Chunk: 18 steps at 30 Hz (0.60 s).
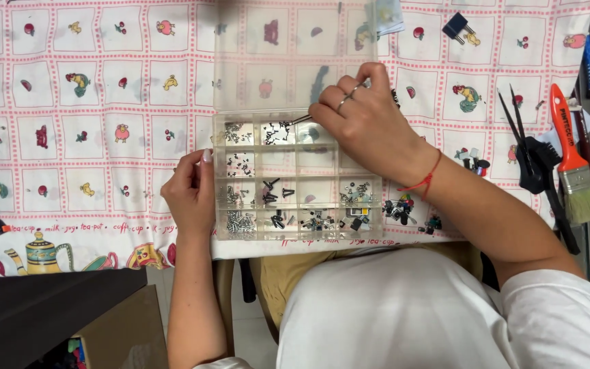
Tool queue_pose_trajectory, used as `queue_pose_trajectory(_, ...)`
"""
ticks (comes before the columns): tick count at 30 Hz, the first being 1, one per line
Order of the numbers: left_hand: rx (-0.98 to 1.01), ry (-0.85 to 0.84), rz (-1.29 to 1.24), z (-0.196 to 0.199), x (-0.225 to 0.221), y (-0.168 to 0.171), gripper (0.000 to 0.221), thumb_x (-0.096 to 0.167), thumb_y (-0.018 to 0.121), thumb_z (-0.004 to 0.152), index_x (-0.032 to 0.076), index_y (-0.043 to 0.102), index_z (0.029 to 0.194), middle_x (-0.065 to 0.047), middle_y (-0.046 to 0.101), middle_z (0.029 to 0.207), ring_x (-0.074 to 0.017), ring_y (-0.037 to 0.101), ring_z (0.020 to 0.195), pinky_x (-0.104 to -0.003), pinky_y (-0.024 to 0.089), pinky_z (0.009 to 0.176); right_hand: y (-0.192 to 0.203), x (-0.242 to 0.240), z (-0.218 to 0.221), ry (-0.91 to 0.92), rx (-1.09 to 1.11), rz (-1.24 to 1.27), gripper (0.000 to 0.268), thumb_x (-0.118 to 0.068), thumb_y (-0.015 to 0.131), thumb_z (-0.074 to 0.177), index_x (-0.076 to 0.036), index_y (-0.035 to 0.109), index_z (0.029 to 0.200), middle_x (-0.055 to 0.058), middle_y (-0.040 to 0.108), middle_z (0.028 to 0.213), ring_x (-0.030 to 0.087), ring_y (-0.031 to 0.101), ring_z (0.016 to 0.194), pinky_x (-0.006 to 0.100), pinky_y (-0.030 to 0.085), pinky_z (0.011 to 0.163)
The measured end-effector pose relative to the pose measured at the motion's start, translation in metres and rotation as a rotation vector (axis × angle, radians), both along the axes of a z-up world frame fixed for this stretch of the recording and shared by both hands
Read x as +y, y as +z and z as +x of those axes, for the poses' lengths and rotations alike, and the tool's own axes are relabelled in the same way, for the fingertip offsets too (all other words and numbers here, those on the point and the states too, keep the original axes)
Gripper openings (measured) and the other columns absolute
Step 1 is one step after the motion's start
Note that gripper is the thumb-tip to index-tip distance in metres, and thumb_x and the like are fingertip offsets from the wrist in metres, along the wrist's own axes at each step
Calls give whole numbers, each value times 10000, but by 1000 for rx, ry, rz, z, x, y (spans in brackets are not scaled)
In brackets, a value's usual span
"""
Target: Sorting small decorative charms into a compartmentalized plastic storage box using tweezers.
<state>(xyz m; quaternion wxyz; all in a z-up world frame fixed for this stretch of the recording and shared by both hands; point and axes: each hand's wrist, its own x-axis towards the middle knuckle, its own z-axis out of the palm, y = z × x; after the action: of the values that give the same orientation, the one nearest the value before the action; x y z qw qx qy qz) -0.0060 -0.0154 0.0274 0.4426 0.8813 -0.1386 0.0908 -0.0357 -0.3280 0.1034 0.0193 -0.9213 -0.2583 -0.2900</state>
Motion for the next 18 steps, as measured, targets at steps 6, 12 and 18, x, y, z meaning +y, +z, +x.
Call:
queue_pose_trajectory(6,10,8,-5,0,-1,1,230,223,595,1093,55,723,1001,43,421,591,-68,335,551,-252,296,533,-13,5,5,-26,49,-31,178,71,688,986,-95,659,928,32,565,838,233,509,765,421,395,874)
queue_pose_trajectory(12,11,13,2,0,0,-1,217,213,598,1090,58,718,998,37,425,598,-75,341,553,-255,308,537,-14,0,2,-57,81,-40,123,-52,685,1056,-105,644,953,46,536,877,253,502,792,441,396,876)
queue_pose_trajectory(18,9,6,7,0,1,-2,205,203,601,1090,51,717,1014,39,411,595,-77,328,550,-260,302,532,-8,-7,-8,-83,156,-35,262,142,634,885,-91,648,1003,55,578,912,265,519,802,443,391,892)
